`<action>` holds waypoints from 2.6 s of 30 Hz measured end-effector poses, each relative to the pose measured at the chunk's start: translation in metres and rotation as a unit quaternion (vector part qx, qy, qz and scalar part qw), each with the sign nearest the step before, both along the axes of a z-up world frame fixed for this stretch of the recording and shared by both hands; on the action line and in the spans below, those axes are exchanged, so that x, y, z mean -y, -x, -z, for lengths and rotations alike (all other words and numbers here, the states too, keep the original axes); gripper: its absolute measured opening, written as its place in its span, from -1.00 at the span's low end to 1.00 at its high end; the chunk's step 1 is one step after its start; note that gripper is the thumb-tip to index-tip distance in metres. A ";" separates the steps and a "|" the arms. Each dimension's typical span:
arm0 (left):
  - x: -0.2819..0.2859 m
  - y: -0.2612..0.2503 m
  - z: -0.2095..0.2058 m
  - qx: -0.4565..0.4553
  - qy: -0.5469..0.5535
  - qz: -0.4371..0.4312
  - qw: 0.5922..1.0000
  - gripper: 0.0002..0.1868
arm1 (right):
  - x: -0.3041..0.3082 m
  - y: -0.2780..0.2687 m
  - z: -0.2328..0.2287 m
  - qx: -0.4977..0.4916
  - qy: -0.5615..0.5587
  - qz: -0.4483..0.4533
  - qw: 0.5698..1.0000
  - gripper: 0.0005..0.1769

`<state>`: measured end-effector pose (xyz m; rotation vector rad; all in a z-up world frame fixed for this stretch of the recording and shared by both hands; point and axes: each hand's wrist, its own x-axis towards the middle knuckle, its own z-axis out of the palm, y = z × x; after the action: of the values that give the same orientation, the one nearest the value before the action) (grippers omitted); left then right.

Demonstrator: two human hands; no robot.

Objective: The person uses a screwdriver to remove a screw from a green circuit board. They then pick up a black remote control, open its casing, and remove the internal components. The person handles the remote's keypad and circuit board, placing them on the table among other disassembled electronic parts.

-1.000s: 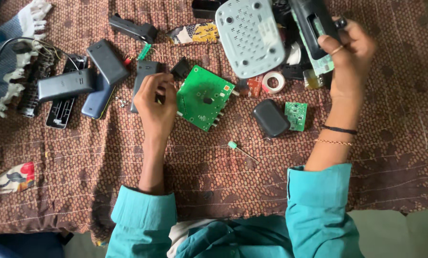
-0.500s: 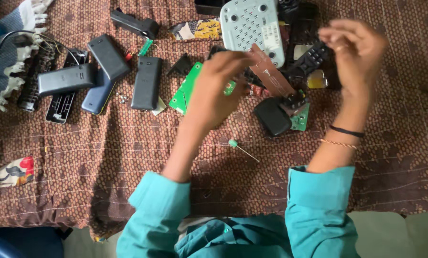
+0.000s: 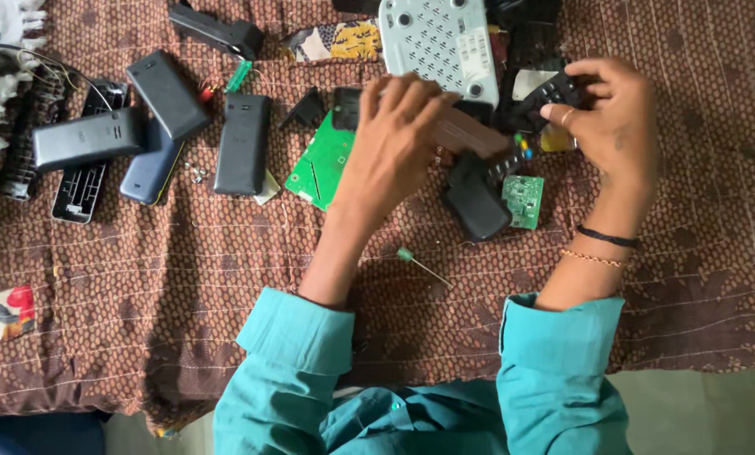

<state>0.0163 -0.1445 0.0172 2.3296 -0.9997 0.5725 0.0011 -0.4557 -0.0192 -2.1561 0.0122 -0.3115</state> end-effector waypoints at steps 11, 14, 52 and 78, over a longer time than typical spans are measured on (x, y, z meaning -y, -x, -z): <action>-0.044 -0.001 -0.022 -0.178 0.089 0.000 0.980 -0.60 | -0.012 0.002 -0.021 0.120 -0.200 0.080 0.969 -0.76; -0.066 -0.008 -0.024 -0.186 0.134 0.040 0.973 -0.65 | -0.023 0.006 -0.034 0.151 -0.275 0.066 0.947 -0.74; -0.223 -0.019 0.027 -0.076 0.197 -0.300 0.930 -0.73 | -0.062 -0.009 -0.015 0.208 0.138 0.065 0.966 -0.77; -0.117 -0.017 -0.019 -0.070 0.221 -0.107 0.967 -0.84 | 0.011 -0.045 0.013 0.256 -0.172 0.109 0.945 -0.90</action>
<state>0.0330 -0.0279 0.0367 2.0505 -0.4941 0.6301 0.0457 -0.4665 -0.0320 -1.6765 0.0091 -0.9230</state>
